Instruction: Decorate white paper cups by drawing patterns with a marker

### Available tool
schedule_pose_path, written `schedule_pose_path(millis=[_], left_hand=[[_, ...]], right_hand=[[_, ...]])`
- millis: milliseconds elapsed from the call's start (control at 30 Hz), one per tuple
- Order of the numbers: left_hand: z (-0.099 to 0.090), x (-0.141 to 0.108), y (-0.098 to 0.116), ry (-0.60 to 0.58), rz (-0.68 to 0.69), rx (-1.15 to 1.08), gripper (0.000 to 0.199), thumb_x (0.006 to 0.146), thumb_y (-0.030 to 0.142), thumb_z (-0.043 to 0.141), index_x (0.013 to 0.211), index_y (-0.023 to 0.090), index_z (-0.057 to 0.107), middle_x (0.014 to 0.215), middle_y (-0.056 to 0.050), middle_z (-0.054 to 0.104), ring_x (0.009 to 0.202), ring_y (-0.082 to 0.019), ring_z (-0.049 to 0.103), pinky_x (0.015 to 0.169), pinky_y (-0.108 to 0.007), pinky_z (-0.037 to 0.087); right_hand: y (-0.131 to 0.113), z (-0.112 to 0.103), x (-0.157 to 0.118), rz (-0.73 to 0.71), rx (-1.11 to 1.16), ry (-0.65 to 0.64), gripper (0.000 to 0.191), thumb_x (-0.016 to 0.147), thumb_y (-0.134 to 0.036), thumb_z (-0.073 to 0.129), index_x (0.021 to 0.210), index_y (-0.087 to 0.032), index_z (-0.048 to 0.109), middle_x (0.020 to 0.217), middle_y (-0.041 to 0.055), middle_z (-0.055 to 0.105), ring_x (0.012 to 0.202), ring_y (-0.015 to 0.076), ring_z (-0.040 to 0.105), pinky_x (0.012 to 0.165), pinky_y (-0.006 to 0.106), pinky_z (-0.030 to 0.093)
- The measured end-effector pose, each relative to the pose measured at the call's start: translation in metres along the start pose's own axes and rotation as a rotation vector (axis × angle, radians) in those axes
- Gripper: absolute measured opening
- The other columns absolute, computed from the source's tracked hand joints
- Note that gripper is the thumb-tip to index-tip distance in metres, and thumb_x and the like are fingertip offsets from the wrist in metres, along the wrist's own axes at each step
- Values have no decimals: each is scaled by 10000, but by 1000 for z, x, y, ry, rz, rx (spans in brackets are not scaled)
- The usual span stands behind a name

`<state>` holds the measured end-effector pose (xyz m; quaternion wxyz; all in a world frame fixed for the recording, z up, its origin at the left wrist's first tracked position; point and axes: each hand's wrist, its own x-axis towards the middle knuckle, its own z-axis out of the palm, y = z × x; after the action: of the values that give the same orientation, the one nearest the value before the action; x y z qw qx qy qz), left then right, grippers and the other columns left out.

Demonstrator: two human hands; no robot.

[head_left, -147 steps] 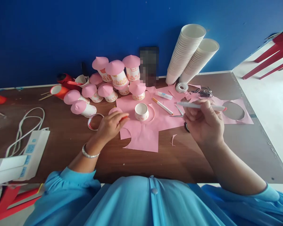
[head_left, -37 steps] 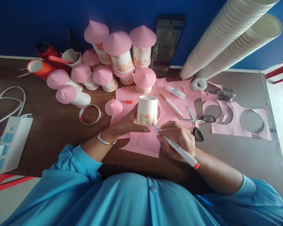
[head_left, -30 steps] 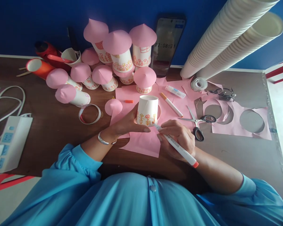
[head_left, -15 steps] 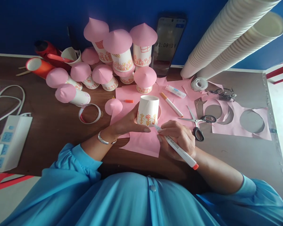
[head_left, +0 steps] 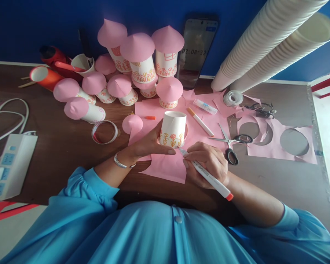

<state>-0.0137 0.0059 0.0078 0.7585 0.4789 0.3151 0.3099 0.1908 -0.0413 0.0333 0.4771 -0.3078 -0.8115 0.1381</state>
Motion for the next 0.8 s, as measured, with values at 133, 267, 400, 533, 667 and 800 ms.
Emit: schedule_pose_path(millis=[133, 267, 400, 533, 667, 800], left_hand=[[0, 0, 1, 7, -12, 41, 812, 653, 315, 903, 1359, 247, 508, 974, -24, 616, 882, -182, 585, 774, -328, 494], [-2, 0, 1, -5, 10, 71, 719, 641, 320, 907, 1267, 225, 567, 938, -32, 630, 916, -210, 603, 799, -339, 503], [-3, 1, 0, -28, 10, 69, 713, 678, 305, 886, 1304, 226, 553, 984, -37, 622, 953, -211, 594, 808, -347, 504], [-2, 1, -1, -24, 26, 59, 786, 669, 301, 891, 1358, 248, 518, 996, -35, 611, 941, -201, 587, 782, -324, 501], [-1, 1, 0, -12, 16, 58, 823, 650, 297, 899, 1373, 259, 507, 985, -39, 613, 932, -205, 590, 758, -307, 501], [-1, 0, 0, -14, 2, 44, 729, 656, 282, 894, 1297, 246, 550, 988, -36, 612, 920, -197, 597, 754, -305, 503]], right_hand=[[-1, 0, 0, -1, -12, -3, 189, 848, -84, 619, 994, -197, 574, 720, 9, 628, 596, 142, 617, 508, 254, 522], [-1, 1, 0, -9, -2, -10, 167, 852, -80, 619, 974, -185, 573, 710, 15, 622, 603, 144, 614, 513, 256, 520], [-1, 1, 0, -12, 4, -15, 181, 850, -73, 619, 981, -188, 571, 708, 11, 620, 605, 142, 610, 518, 256, 520], [-1, 1, 0, -15, 0, -19, 176, 851, -72, 620, 978, -184, 571, 710, 15, 622, 615, 146, 617, 527, 260, 524], [-1, 1, 0, -9, -4, -20, 185, 851, -69, 620, 984, -187, 571, 712, 10, 620, 611, 140, 609, 524, 253, 518], [-1, 1, -1, -11, -4, -23, 188, 841, -63, 626, 978, -181, 572, 720, 18, 625, 614, 141, 610, 519, 253, 512]])
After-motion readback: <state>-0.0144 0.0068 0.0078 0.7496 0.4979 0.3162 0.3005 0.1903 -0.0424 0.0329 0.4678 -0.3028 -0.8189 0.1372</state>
